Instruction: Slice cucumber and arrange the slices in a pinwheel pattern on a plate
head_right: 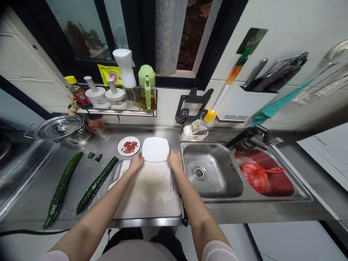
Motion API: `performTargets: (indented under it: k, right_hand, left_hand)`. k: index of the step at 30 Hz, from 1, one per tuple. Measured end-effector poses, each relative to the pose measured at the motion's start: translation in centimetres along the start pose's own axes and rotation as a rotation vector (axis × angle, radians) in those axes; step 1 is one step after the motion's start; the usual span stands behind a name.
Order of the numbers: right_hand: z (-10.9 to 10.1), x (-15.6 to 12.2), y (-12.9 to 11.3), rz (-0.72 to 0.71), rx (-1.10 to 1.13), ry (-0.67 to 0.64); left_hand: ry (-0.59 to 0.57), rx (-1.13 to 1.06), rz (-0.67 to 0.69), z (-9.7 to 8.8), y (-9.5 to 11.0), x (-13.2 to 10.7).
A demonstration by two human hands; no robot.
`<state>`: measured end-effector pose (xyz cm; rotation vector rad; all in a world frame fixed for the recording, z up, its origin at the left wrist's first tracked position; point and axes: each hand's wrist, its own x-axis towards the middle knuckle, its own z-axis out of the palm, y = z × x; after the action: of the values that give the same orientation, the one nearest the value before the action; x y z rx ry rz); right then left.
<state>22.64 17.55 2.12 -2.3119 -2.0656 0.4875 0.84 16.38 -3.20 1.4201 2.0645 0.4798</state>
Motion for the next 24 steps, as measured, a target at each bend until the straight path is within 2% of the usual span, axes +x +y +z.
performTargets:
  k: [6, 12, 20, 24]
  right_hand:
    - [1.5, 2.4, -0.7, 0.055, 0.005, -0.039]
    - [1.7, 3.3, -1.0, 0.165, 0.098, -0.059]
    - [0.3, 2.1, -0.6, 0.216, 0.338, 0.01]
    - [0.2, 1.2, -0.3, 0.209, 0.456, 0.056]
  left_hand:
    - [-0.041, -0.05, -0.038, 0.2, 0.1, 1.1]
    - [-0.013, -0.095, -0.089, 0.4, 0.6, 1.2]
    - [-0.057, -0.177, -0.062, -1.0, -0.3, -0.9]
    - [-0.034, -0.254, -0.081, -2.0, -0.4, -2.3]
